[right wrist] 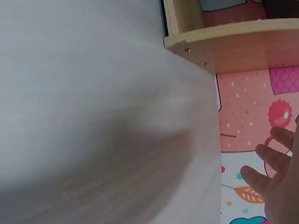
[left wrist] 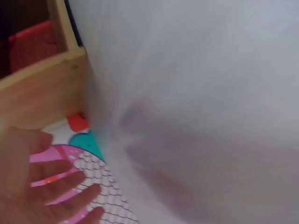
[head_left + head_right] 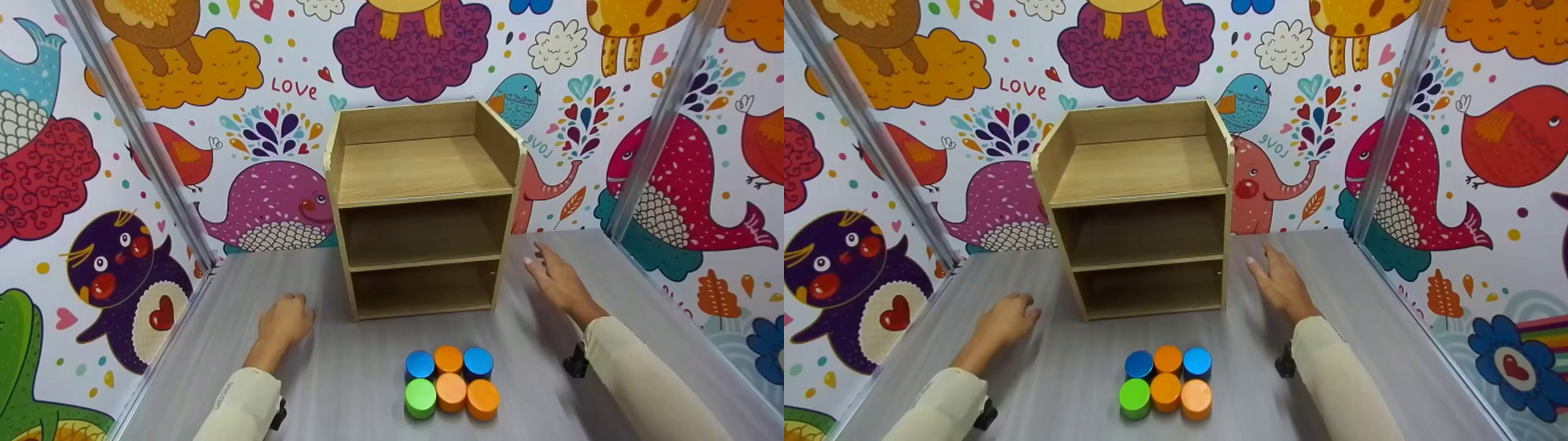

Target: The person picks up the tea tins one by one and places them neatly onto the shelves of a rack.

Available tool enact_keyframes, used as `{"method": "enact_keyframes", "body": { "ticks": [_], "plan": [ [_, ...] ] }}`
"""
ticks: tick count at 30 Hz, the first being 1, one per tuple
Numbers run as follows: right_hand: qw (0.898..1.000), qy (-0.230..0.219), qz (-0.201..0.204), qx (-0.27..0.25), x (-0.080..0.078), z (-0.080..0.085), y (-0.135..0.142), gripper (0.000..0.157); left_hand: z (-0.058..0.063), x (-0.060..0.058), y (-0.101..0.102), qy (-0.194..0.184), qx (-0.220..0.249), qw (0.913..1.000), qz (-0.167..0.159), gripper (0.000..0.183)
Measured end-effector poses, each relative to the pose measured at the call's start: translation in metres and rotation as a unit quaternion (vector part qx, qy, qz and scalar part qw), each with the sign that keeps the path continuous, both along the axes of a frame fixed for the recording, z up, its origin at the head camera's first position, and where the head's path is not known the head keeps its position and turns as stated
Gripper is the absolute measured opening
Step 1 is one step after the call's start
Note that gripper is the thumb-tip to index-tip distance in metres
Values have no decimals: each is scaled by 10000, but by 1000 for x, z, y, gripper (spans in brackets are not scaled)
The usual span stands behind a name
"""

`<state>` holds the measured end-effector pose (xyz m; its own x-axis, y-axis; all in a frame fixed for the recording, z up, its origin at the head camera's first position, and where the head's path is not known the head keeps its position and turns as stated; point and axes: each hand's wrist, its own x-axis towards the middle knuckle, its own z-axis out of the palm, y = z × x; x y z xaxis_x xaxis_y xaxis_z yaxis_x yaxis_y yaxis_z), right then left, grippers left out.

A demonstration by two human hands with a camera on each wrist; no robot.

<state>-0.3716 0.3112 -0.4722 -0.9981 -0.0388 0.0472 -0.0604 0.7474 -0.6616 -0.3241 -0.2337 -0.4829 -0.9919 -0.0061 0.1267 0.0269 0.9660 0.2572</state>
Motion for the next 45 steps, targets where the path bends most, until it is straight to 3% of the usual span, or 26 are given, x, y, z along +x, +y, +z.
{"method": "enact_keyframes", "body": {
  "ticks": [11, 19, 23, 25, 28, 32, 45],
  "plan": [
    [9912, 975, 334, -831, 2, -1, -12, 75, 12, 48, 27, -601, -320, 9963, -531, 28],
    [9790, 1077, 515, -1654, 3, 0, -26, 70, 11, 77, 57, -366, -4, 9925, -1164, 25],
    [9714, 961, 541, -2106, 7, 11, -37, 68, 6, 85, 70, -376, 194, 9859, -1617, 24],
    [9688, 911, 596, -2228, 13, 23, -44, 65, 3, 88, 77, -383, 186, 9829, -1794, 27],
    [9655, 893, 622, -2366, 12, 27, -48, 64, -2, 92, 87, -352, 105, 9794, -1984, 28],
    [9614, 933, 624, -2514, -1, 17, -49, 66, -6, 98, 103, -545, 45, 9767, -2076, 29],
    [9527, 918, 546, -2844, -9, 22, -70, 65, -15, 114, 143, -1285, 158, 9661, -2232, 43]
  ]
}}
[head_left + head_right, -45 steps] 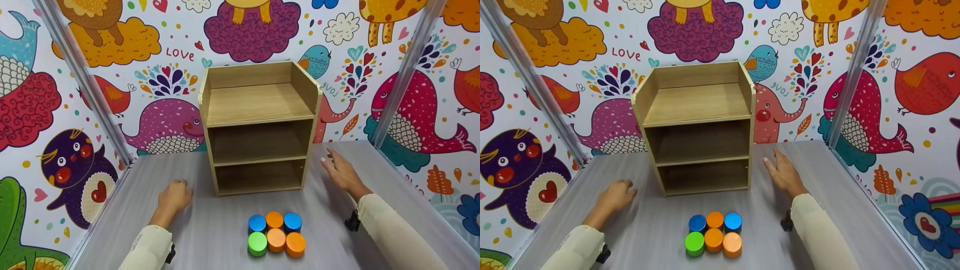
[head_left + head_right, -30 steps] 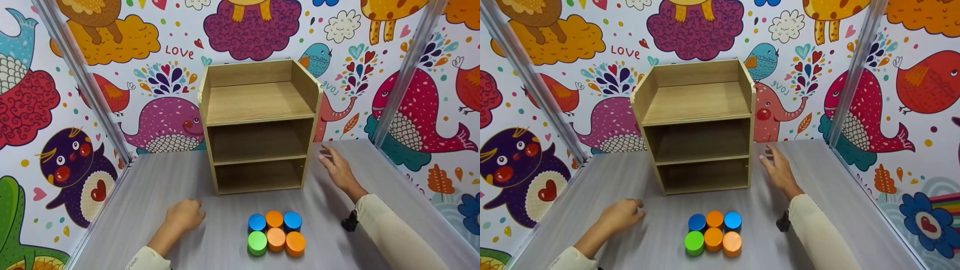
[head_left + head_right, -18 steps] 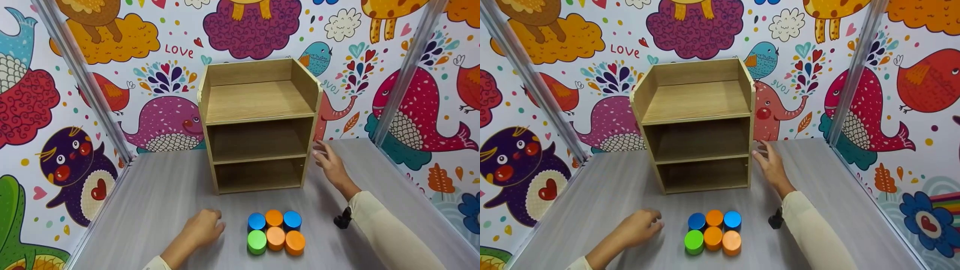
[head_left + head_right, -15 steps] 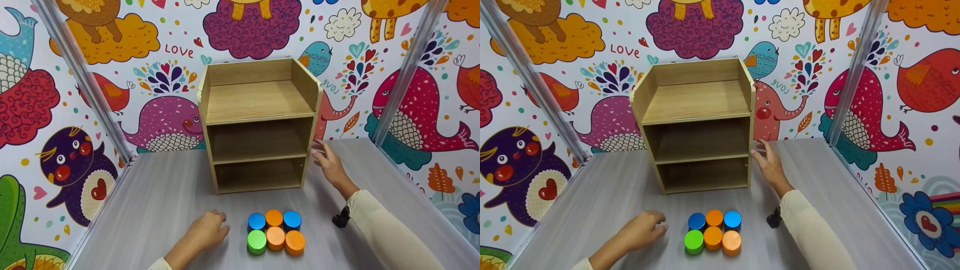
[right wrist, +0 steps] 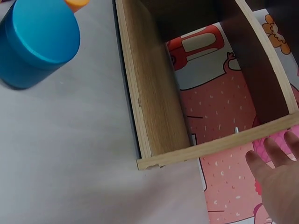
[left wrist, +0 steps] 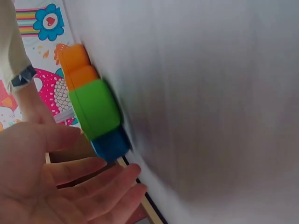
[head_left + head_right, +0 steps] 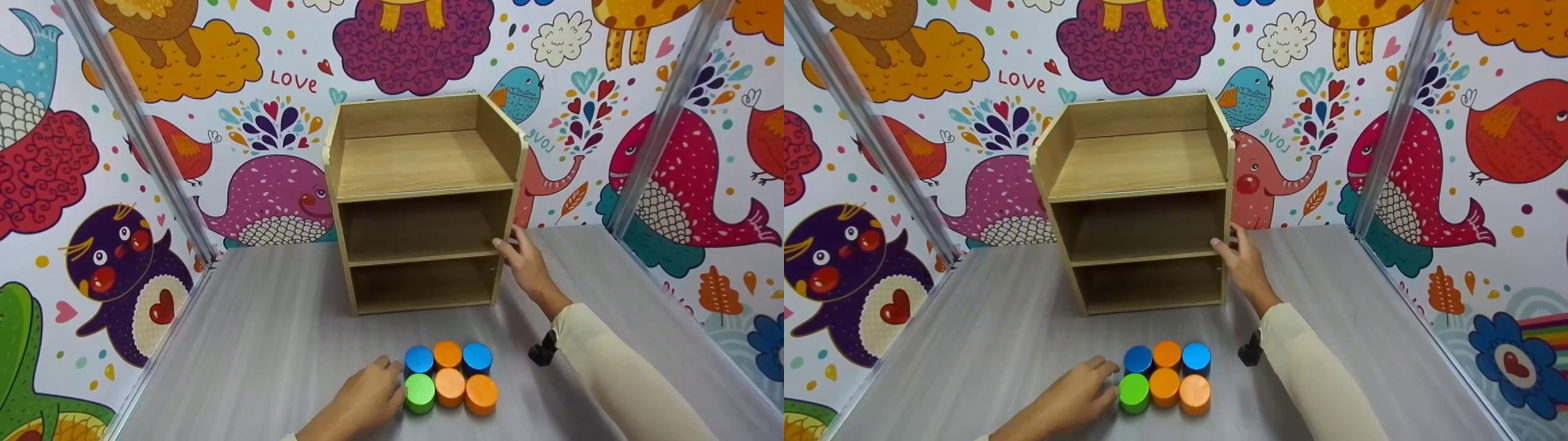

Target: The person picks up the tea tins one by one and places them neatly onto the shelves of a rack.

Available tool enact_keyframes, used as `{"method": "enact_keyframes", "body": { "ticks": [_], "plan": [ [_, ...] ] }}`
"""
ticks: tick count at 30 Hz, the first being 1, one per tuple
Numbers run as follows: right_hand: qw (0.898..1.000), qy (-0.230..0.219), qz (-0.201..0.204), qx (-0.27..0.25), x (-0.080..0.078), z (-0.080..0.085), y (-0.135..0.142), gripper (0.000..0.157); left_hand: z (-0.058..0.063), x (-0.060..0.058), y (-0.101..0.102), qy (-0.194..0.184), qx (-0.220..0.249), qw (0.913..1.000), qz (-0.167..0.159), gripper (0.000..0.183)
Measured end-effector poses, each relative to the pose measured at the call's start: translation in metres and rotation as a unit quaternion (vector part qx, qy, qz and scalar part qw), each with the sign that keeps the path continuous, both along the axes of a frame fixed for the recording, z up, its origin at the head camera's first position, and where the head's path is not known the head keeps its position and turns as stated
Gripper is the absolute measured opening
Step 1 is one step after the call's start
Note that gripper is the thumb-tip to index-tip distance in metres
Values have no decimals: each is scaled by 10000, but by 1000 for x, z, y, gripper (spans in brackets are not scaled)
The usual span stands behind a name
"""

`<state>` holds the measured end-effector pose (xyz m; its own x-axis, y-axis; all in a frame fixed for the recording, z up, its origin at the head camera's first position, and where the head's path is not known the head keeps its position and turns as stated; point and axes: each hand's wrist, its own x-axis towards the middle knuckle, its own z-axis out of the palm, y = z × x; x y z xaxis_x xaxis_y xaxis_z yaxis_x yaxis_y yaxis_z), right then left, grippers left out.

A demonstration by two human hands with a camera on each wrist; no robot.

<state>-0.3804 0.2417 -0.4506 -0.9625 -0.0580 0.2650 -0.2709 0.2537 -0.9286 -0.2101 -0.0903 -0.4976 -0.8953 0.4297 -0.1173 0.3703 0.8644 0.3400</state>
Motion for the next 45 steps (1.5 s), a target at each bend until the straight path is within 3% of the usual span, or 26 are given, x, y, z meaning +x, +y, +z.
{"method": "enact_keyframes", "body": {
  "ticks": [6, 12, 16, 23, 31, 38, 45],
  "plan": [
    [9998, -141, -37, -135, 0, 3, -7, 63, -4, 5, 10, -36, 117, 9999, -62, 39],
    [9993, -133, -313, 127, 18, 23, -16, 55, -6, 8, 14, 153, 110, 9998, -117, 37],
    [9990, -191, -387, 112, 24, 29, -19, 54, -6, 7, 16, -41, 78, 10000, -42, 44],
    [9986, -231, -472, 88, 23, 27, -19, 54, -5, 8, 21, -460, 159, 9986, 185, 53],
    [9981, -317, -531, 32, 15, 22, -18, 56, -7, 12, 25, -371, 203, 9989, 219, 62],
    [9978, -336, -564, 20, 1, 8, -13, 57, -10, 12, 29, -229, -82, 9994, 258, 62],
    [9981, -242, -567, 88, 20, 25, -21, 55, -12, 13, 29, 10, -146, 9997, 189, 59]
  ]
}}
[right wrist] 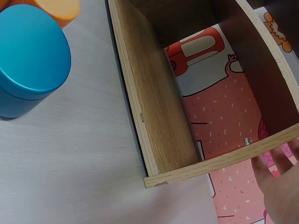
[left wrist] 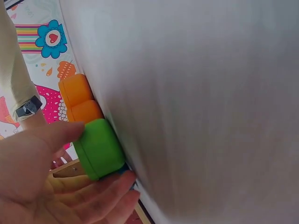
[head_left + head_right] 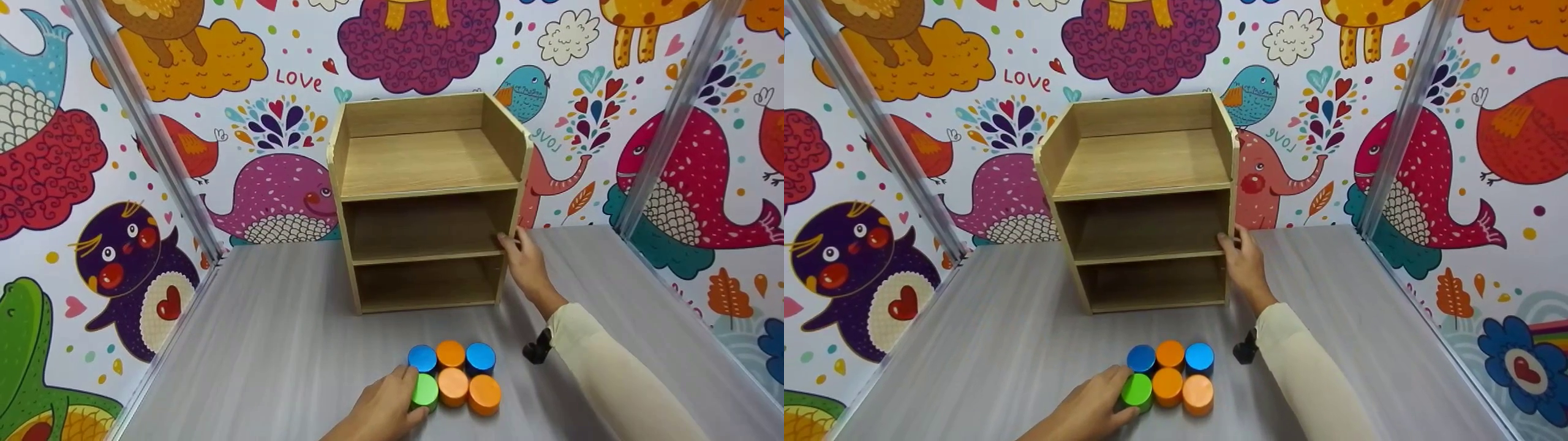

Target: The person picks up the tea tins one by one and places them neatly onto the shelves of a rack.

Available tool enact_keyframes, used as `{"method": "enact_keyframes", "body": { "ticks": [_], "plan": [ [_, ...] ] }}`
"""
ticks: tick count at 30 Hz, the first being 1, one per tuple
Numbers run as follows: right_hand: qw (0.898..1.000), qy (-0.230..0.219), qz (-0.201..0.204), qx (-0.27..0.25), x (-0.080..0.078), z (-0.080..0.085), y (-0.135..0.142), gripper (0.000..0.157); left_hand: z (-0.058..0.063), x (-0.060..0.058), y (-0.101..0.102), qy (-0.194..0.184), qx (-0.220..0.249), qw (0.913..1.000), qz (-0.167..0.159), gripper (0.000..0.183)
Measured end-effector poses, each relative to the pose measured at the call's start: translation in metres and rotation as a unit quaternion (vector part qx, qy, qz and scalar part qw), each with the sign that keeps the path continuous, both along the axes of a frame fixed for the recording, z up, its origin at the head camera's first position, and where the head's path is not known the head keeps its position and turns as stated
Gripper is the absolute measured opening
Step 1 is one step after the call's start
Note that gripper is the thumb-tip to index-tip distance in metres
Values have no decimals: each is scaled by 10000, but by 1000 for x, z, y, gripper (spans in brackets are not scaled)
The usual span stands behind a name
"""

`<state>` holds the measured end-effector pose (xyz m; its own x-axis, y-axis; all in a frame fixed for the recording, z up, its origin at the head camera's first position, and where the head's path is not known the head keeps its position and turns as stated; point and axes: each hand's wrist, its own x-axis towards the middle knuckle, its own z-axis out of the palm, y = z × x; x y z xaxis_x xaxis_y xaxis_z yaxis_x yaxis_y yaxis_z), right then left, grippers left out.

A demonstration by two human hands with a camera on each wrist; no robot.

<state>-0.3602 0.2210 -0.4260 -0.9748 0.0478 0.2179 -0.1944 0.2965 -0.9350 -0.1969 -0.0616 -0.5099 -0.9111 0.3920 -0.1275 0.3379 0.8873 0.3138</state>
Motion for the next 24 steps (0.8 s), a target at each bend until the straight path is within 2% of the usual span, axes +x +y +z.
{"method": "enact_keyframes", "body": {
  "ticks": [3, 6, 16, 20, 24],
  "plan": [
    [10000, 11, 27, 13, 6, 6, -2, 56, 0, 1, 0, 57, 37, 10000, 7, 59],
    [10000, -25, 34, -22, 4, 5, -2, 56, -1, 1, 0, 38, 37, 10000, 68, 59],
    [9999, 80, -21, -127, -25, -27, 8, 60, -2, 0, -4, 94, 120, 9999, 55, 58],
    [9998, 151, -11, -113, -27, -30, 10, 62, -3, -2, -5, 124, 96, 9998, 82, 59],
    [9999, 122, -27, -41, -27, -29, 11, 62, -4, -1, -6, 413, -14, 9991, 11, 59]
  ]
}}
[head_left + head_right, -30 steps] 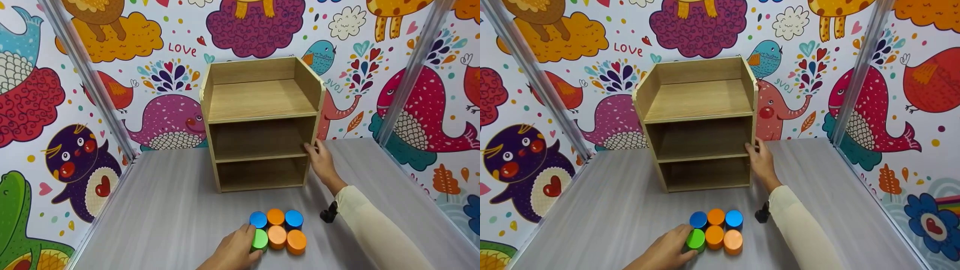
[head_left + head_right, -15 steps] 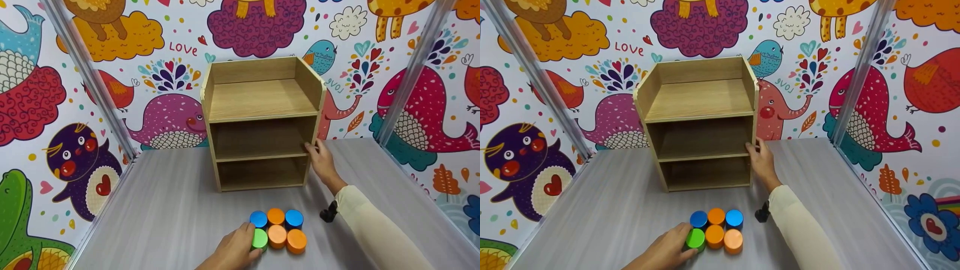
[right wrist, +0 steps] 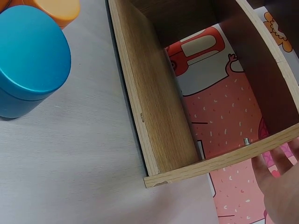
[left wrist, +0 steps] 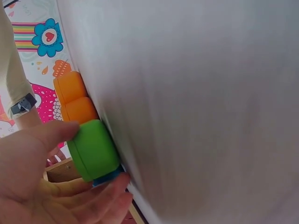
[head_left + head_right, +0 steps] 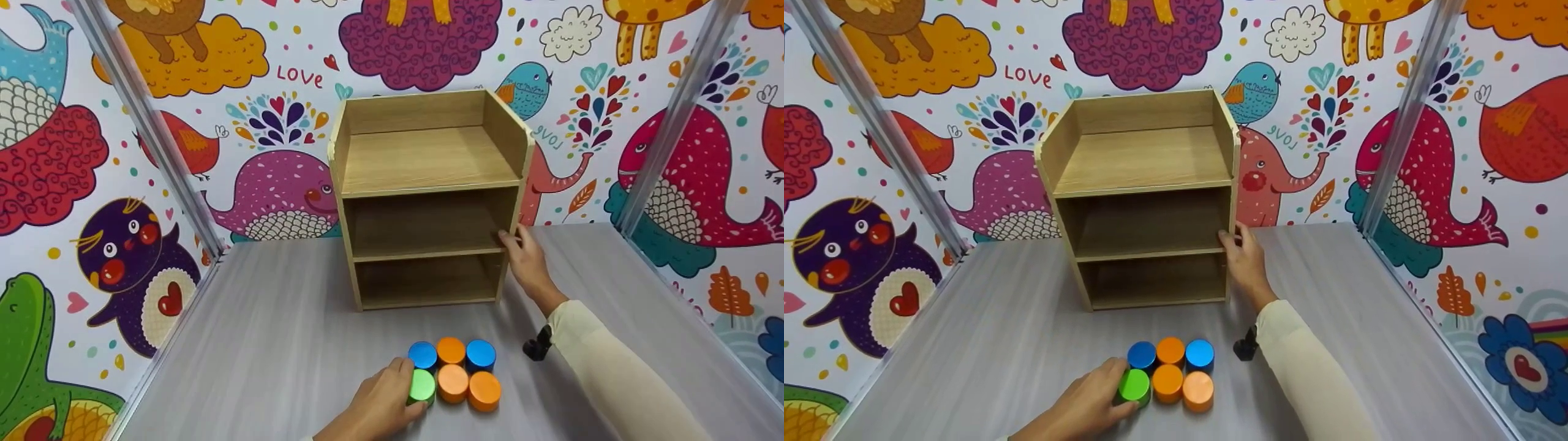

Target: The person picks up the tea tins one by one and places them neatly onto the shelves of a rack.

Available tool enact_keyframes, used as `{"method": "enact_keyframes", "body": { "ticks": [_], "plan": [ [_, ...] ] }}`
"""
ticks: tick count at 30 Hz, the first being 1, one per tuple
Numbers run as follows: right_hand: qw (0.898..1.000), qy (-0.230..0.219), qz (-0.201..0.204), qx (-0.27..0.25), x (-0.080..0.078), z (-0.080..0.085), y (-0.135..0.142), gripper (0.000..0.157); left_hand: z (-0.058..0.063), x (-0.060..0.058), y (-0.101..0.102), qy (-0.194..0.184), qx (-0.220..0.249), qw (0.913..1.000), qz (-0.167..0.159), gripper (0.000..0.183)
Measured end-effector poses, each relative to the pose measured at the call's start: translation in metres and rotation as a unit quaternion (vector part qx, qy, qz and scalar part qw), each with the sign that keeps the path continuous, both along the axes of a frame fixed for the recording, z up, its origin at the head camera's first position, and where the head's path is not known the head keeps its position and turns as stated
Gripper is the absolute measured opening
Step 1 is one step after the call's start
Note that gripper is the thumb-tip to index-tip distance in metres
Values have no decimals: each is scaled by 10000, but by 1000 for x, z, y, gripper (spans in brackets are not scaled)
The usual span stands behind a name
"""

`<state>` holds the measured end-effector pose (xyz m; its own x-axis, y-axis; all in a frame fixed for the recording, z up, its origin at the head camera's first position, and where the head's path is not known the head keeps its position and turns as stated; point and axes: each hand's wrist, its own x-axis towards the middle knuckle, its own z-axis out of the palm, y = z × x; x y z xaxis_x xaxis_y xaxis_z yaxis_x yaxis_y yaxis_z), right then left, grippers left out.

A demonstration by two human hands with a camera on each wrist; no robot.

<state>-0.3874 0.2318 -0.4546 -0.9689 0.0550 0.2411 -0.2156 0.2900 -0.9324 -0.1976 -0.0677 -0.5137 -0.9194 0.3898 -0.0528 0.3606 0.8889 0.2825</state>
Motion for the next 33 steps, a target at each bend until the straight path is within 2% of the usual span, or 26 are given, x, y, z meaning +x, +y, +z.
{"method": "enact_keyframes", "body": {
  "ticks": [4, 11, 20, 26, 33],
  "plan": [
    [9999, -123, 14, 13, 4, 6, -1, 60, 2, 1, -2, 273, -160, 9995, -29, 62],
    [9999, -133, 94, 20, 26, 30, -9, 56, 7, 0, -5, 450, -141, 9988, 121, 72],
    [9998, -175, 123, -2, 32, 35, -12, 56, 22, -2, -12, 372, 165, 9988, 279, 65],
    [9999, -135, 52, 13, 26, 30, -10, 55, 36, -4, -16, 238, 351, 9984, 373, 63],
    [10000, -62, 3, -8, 4, 4, -2, 59, 55, -8, -19, 660, 789, 9942, 326, 53]
  ]
}}
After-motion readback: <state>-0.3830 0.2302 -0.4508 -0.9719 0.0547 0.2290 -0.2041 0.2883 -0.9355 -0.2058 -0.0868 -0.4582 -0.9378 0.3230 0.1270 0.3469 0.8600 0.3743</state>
